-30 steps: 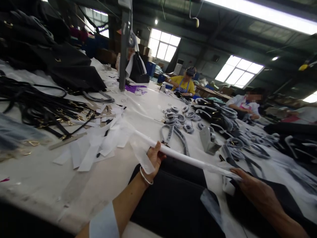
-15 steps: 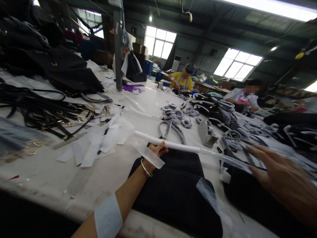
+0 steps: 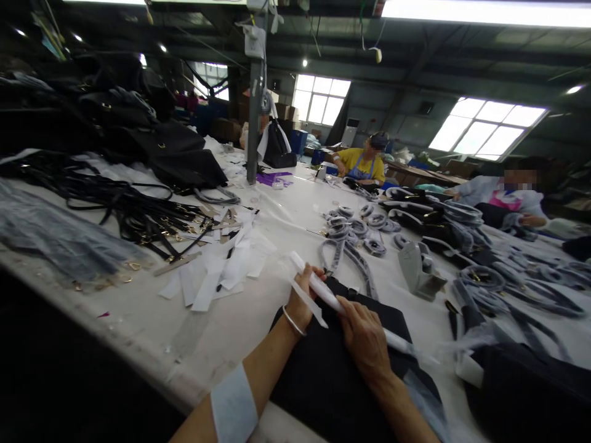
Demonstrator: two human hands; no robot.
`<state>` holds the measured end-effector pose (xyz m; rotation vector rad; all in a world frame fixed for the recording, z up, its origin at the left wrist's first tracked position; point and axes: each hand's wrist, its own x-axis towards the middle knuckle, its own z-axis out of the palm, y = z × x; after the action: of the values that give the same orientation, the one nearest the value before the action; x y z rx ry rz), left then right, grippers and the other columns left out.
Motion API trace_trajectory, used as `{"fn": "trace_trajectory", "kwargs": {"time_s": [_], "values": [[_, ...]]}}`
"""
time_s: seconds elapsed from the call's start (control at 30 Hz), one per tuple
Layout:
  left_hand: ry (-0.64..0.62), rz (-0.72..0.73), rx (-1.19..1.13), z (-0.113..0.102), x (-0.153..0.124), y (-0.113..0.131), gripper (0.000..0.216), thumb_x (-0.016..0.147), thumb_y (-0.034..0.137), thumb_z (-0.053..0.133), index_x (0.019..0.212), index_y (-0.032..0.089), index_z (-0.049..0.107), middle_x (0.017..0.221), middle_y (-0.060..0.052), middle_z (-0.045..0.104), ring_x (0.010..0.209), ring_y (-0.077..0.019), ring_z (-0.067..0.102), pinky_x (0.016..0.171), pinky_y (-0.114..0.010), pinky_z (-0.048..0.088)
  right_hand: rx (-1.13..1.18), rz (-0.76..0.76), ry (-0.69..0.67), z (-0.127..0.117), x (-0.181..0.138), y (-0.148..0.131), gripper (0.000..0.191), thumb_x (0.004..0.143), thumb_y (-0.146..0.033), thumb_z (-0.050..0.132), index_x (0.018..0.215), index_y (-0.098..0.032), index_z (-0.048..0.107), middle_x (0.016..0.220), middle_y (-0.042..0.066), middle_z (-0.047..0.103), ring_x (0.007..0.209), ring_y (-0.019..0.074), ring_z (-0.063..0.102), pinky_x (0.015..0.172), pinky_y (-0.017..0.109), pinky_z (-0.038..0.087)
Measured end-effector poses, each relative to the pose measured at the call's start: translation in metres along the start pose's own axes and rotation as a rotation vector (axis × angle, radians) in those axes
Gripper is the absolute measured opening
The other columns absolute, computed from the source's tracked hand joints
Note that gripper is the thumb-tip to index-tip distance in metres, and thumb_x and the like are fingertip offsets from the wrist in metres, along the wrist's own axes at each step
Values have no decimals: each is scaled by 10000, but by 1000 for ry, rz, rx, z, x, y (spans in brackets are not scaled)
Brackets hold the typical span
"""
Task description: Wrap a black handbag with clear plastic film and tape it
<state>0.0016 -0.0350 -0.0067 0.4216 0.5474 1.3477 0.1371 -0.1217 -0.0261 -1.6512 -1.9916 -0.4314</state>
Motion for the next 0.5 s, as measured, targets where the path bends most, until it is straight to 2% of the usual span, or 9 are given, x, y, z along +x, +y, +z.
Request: {"fn": "trace_trajectory", "kwargs": {"time_s": [0.13,0.27,0.37,0.43,0.5], "values": [[172,45,-158,-10,18,21,306,813,437,651,856,142,581,771,-48,649,734,-155,649,694,-274,523,-53,25,56,5,-10,4,293,935,-202,432,1195,-230,564,1050,59,656,951,217,585,864,369,375],[221,54,-176,-21,28,38,230,906,340,520,847,132,597,806,-69,668,737,-142,657,708,-260,520,-50,30,56,7,-10,5,292,922,-196,451,1189,-231,563,1027,54,661,929,220,578,871,380,365],[210,129,65,-28,32,47,229,921,295,475,854,134,623,836,-88,679,781,-165,661,743,-275,511,-55,32,60,8,-11,6,288,912,-196,460,1178,-228,567,1008,54,664,914,225,577,864,383,367],[208,219,281,-33,33,53,164,880,241,539,779,153,634,807,-76,666,820,-173,652,774,-257,493,-60,42,72,9,-12,7,277,909,-199,462,1161,-222,573,995,58,666,909,230,579,862,387,367],[228,287,392,-37,34,59,133,817,182,619,685,176,604,735,-57,631,854,-182,642,792,-232,475,-62,51,86,10,-14,8,269,904,-202,470,1151,-214,576,988,63,666,907,236,578,861,393,367]]}}
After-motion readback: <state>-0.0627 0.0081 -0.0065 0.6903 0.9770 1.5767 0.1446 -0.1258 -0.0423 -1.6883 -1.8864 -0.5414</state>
